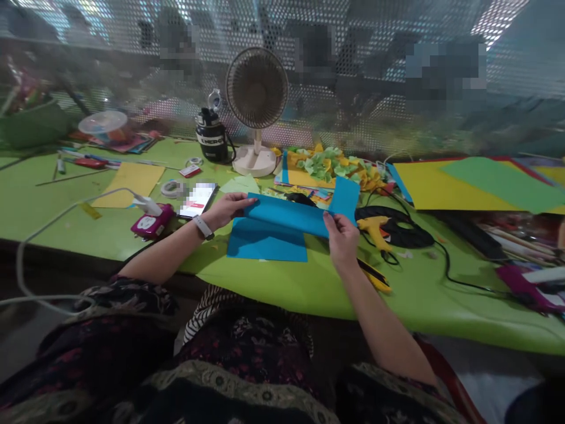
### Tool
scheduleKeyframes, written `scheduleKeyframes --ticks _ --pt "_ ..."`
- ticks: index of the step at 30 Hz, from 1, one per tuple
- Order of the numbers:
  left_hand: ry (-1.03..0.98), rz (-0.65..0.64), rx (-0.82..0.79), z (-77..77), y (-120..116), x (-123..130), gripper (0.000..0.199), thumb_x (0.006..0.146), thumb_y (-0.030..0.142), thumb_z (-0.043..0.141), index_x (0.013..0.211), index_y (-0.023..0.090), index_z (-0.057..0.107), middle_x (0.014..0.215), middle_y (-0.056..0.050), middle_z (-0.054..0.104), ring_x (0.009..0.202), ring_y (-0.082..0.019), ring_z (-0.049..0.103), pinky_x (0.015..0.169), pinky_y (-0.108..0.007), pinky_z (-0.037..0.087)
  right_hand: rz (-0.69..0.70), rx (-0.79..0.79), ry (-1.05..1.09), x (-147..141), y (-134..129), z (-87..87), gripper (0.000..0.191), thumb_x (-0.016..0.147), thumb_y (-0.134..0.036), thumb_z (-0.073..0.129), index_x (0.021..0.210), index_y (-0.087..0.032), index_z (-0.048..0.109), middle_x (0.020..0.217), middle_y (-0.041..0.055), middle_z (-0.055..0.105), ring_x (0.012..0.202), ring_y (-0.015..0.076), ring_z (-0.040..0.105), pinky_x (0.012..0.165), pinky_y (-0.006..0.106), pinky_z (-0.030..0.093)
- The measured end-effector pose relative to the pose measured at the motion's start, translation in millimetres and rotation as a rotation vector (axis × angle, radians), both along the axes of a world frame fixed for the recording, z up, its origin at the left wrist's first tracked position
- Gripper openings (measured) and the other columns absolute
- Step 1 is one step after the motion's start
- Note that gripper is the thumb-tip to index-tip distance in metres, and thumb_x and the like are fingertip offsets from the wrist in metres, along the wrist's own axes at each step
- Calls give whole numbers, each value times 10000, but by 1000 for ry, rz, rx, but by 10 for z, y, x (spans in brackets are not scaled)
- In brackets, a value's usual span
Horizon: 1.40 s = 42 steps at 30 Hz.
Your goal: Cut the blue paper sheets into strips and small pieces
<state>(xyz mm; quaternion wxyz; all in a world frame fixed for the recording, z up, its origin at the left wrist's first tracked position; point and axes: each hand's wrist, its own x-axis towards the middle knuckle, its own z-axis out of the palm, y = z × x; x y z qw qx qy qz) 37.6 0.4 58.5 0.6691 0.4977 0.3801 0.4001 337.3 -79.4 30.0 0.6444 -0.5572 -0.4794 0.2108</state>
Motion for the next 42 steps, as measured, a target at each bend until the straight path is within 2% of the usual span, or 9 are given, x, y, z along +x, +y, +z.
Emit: scheduleKeyframes --ticks 4,10,18,27,33,42 --pt "-29 66 61 -19 -33 55 349 659 387 934 704 147 684 676 11 636 612 -80 552 615 -239 465 -24 29 -12 0 -5 -4 577 705 -746 769 664 -209 559 592 -62 393 556 101 288 491 278 225" --pt "-61 65 83 -36 -15 54 367 612 388 954 716 145 699 698 1 662 618 -80 555 593 -232 438 -44 22 -45 1 -13 20 591 694 -763 767 654 -213 554 578 -63 378 542 103 292 483 284 234" --pt "-61 38 79 -31 -6 35 308 664 333 925 766 147 701 761 -15 698 670 -93 596 645 -247 474 -42 -15 -62 13 -1 3 560 706 -747 754 666 -227 549 594 -54 379 558 118 292 507 291 240" --pt "-100 73 96 20 -23 36 323 635 328 939 773 140 716 762 -13 698 660 -87 590 611 -230 446 -29 3 -74 19 12 -19 554 726 -744 741 679 -223 559 602 -50 398 562 118 302 504 283 231" --pt "-62 66 114 37 -22 33 281 686 317 914 753 150 697 733 -5 677 646 -89 583 598 -227 449 -47 -12 -104 -5 8 16 556 721 -766 718 671 -236 556 596 -46 390 548 124 296 501 296 231" --pt "-26 80 189 2 -8 24 352 706 417 902 703 159 662 654 22 598 578 -73 518 553 -216 421 -44 -14 -101 -60 8 58 598 703 -815 707 644 -242 546 587 -33 404 548 127 309 493 308 253"
